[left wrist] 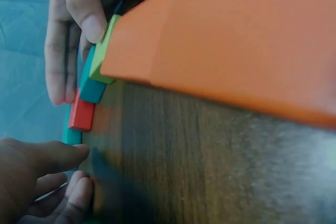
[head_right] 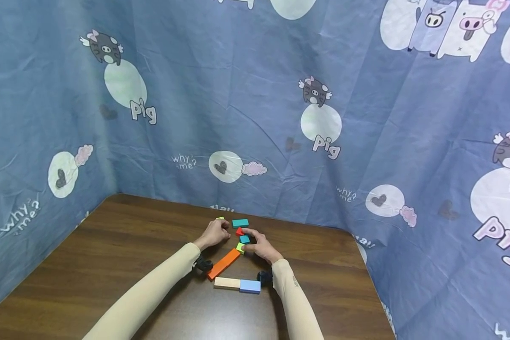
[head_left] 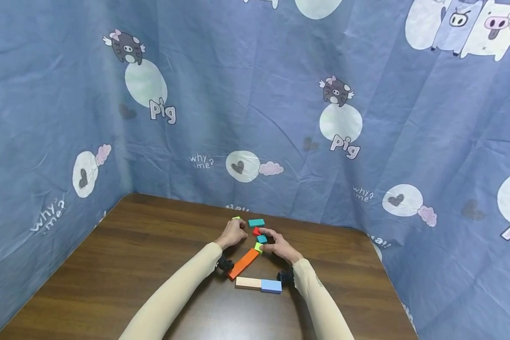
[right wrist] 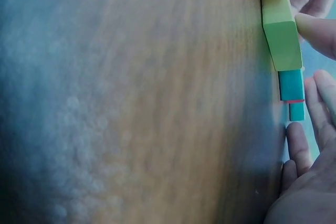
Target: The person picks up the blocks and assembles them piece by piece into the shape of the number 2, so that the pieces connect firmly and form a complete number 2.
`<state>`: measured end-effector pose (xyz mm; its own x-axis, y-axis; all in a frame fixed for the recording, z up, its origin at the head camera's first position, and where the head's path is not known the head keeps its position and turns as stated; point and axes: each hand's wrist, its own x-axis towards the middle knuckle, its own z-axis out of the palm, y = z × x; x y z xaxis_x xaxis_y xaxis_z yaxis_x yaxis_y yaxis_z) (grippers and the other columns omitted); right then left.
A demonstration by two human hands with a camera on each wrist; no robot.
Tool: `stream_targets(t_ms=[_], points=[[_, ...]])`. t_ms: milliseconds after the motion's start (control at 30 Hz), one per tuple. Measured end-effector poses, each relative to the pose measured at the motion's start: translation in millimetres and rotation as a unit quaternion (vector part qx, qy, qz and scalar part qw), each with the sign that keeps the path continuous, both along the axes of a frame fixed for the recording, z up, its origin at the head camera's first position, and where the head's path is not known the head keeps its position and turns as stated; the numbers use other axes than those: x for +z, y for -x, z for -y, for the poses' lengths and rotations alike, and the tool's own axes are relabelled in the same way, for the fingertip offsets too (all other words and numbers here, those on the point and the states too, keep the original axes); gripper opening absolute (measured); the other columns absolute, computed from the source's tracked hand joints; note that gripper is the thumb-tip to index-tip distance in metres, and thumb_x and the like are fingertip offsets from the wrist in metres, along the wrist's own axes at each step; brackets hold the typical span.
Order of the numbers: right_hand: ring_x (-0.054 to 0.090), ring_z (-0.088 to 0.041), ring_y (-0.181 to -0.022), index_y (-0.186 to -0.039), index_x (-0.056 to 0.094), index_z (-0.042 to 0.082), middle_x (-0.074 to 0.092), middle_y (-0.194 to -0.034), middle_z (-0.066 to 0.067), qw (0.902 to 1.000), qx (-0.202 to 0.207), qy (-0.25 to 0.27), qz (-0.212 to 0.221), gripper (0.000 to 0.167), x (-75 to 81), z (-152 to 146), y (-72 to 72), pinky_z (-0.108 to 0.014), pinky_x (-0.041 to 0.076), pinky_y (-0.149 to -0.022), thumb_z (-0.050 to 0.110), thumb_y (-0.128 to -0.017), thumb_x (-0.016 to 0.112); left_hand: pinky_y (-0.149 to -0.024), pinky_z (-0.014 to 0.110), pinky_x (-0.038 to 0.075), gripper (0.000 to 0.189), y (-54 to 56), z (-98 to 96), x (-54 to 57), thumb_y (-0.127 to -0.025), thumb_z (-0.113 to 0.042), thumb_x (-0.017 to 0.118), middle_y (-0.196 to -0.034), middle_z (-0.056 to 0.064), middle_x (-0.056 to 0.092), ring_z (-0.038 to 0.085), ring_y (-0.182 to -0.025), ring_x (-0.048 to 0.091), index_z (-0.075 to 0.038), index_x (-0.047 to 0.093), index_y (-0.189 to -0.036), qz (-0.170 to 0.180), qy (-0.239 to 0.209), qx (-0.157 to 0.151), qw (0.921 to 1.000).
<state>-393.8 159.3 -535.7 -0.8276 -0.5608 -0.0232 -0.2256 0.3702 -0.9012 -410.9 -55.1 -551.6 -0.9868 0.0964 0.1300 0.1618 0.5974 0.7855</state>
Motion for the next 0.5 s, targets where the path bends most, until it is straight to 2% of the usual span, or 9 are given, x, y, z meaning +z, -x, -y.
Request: stream_targets(t_ms=[67,300,500], points=[[0.030,-0.038,-0.138,-0.142,0.042,0.002,0.040,-0.148,-0.018,1.0000,-0.003,0.001,0.002,0.061,-0.6,-1,1.1,-0.059,0.021,-0.110,0.005,-0.087,0.067,-0.089,0.044,0.049,0.035,4.3,-2.0,0.8,-0.079,0.000,0.072,-0.108,0.018,0.065,0.031,-0.103,0.061,0.005,0.064,-0.112,0.004,-0.004,0.004,1.0000],[0.035,-0.035,-0.134,-0.142,0.045,0.008,0.043,-0.146,-0.016,0.9998,-0.020,-0.005,-0.008,0.062,-25.6,-1,19.0,-0.055,0.025,-0.109,0.009,-0.086,0.070,-0.090,0.042,0.049,0.036,20.9,-7.6,-2.0,-0.081,-0.004,0.073,-0.107,0.017,0.065,0.031,-0.104,0.061,0.006,0.063,-0.114,0.007,-0.001,0.018,0.9998],[0.038,-0.032,-0.130,-0.141,0.046,0.013,0.044,-0.144,-0.014,0.9997,-0.024,-0.012,0.000,0.062,-28.5,-2,21.4,-0.050,0.029,-0.106,0.013,-0.084,0.072,-0.089,0.041,0.050,0.040,28.1,-12.0,-4.9,-0.082,-0.007,0.074,-0.108,0.017,0.067,0.028,-0.102,0.062,0.005,0.063,-0.117,-0.001,-0.003,0.025,0.9997]])
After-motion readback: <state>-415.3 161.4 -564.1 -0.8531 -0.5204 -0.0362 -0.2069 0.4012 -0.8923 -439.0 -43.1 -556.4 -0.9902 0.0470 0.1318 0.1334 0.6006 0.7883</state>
